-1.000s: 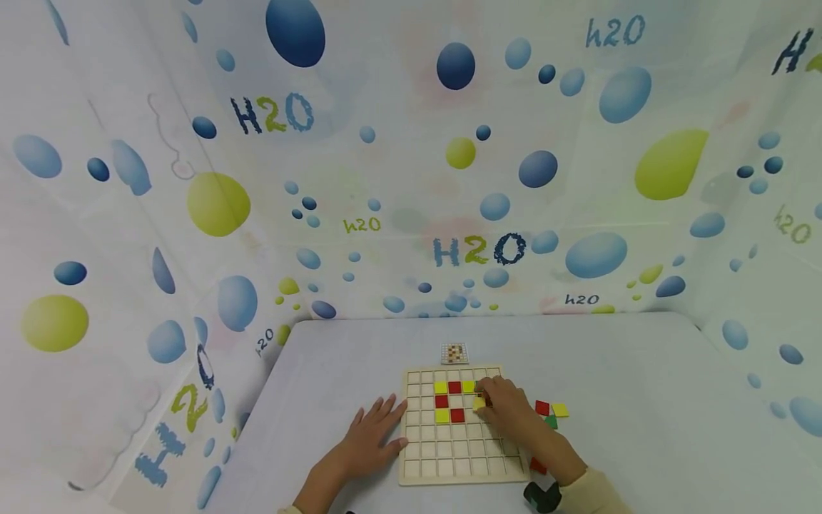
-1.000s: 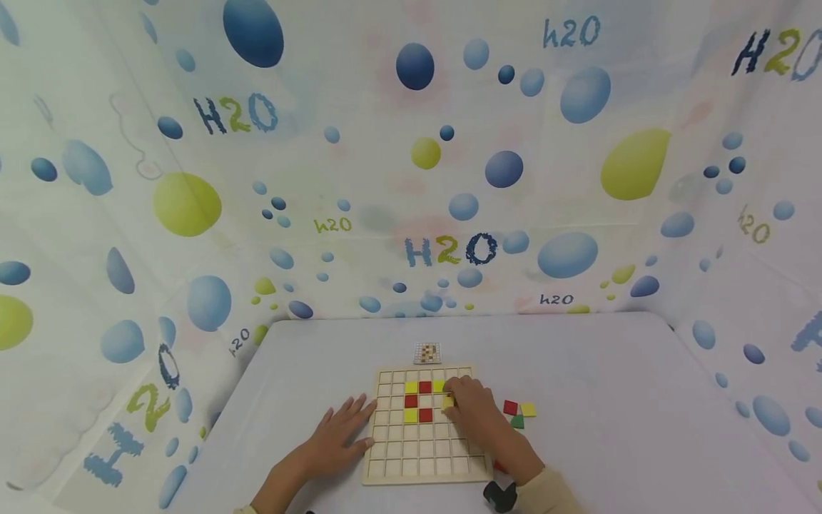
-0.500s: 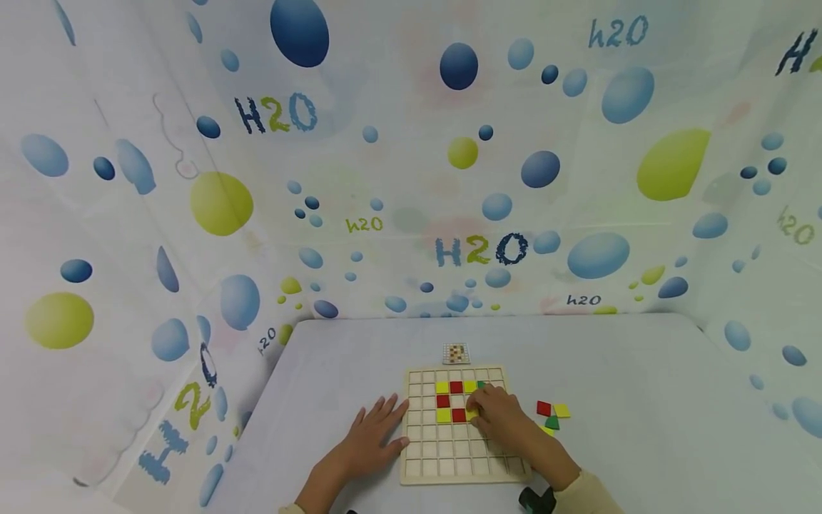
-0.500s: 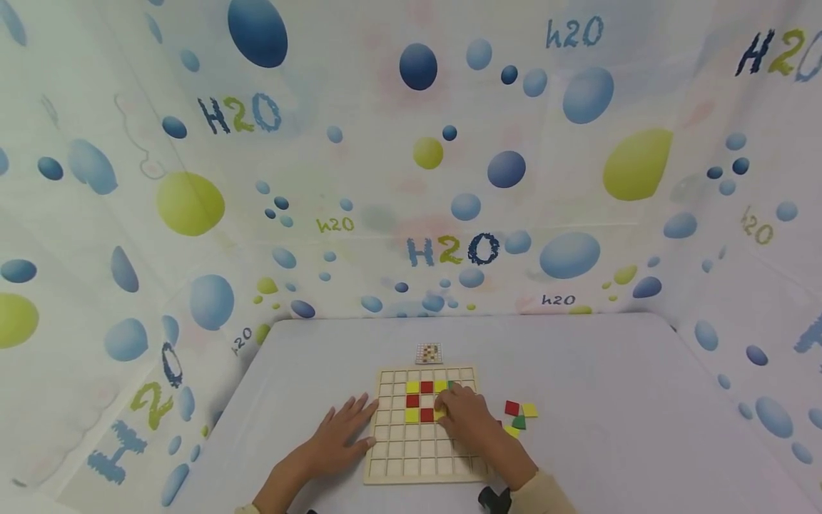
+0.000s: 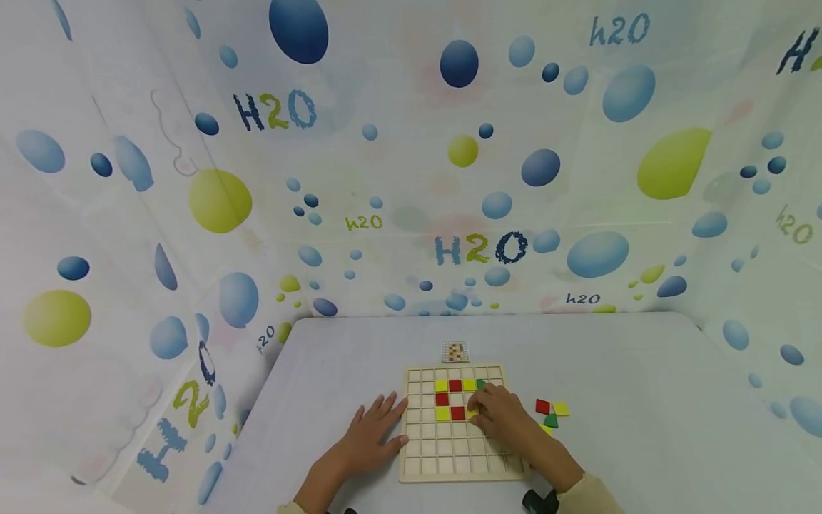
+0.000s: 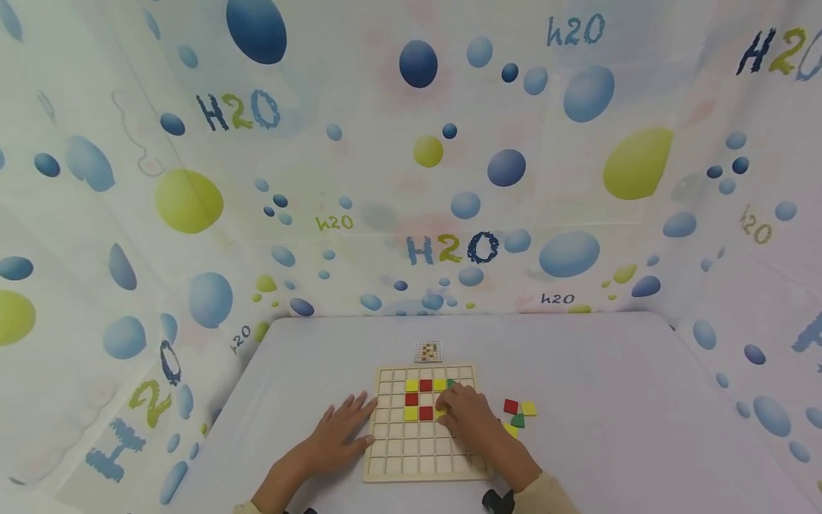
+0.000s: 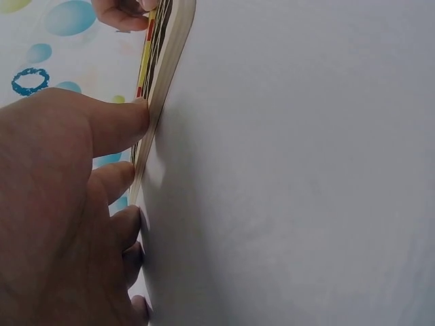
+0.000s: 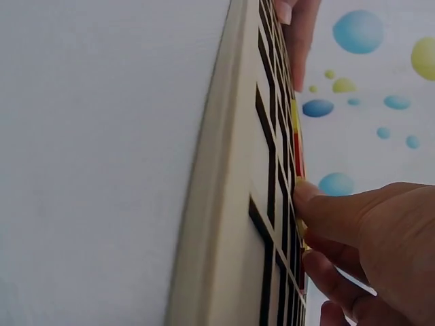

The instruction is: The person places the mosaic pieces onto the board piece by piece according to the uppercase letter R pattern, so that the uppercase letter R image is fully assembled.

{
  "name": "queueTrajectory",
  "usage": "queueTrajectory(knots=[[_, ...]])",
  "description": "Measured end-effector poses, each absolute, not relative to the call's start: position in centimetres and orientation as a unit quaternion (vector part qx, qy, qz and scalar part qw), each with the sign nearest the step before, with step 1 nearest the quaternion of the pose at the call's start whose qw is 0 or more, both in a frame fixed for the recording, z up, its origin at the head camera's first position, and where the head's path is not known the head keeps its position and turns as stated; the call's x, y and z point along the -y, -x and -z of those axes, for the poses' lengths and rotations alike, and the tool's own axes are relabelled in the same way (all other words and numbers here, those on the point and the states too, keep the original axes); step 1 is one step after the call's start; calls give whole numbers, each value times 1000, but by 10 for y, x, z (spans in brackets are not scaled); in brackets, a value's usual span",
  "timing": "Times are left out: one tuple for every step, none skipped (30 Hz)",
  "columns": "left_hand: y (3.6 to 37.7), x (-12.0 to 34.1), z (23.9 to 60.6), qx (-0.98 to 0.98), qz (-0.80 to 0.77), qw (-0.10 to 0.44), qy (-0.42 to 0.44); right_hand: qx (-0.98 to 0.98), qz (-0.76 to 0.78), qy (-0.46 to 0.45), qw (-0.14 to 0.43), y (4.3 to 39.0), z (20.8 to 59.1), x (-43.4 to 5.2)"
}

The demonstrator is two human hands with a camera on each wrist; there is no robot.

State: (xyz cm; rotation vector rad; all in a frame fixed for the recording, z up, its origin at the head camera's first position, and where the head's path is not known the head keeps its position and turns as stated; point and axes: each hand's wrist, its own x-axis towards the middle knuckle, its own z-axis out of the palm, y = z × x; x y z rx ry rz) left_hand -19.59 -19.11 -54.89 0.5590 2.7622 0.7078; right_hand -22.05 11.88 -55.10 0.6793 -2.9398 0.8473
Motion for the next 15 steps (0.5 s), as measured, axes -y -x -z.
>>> queueTrajectory(knots=[[196, 191, 549, -944, -242, 118, -191, 938, -270, -217, 6, 221, 551, -119], [197, 191, 549, -944, -242, 116, -192, 939, -270, -212, 4, 220, 550, -119], [197, 191, 549, -945, -240, 117, -191, 940, -270, -209, 5, 220, 549, -119], [197, 192, 550, -945, -240, 116, -191, 941, -269, -205, 3, 219, 548, -120], [198, 192, 550, -945, -238, 116, -191, 941, -273, -201, 0, 219, 547, -121], [198, 192, 550, -945, -238, 115, -191, 941, -276, -194, -4, 219, 545, -122], [198, 191, 550, -946, -237, 114, -192, 942, -279, -187, -7, 218, 544, -124], [197, 191, 550, -946, -236, 113, -193, 941, -286, -180, -12, 217, 543, -127], [197, 191, 550, -946, -235, 113, -193, 940, -294, -173, -16, 217, 541, -130], [197, 191, 550, -946, -236, 112, -193, 939, -300, -165, -22, 216, 540, -135], [197, 191, 550, -946, -235, 112, -194, 938, -308, -155, -30, 215, 539, -139], [197, 191, 550, -946, -236, 111, -194, 938, -311, -145, -38, 215, 538, -145], [197, 191, 550, -946, -234, 111, -193, 939, -314, -135, -43, 214, 536, -151], [197, 191, 550, -947, -233, 112, -193, 939, -318, -124, -50, 214, 535, -158], [197, 191, 550, -947, -232, 112, -192, 941, -315, -110, -55, 214, 534, -165]])
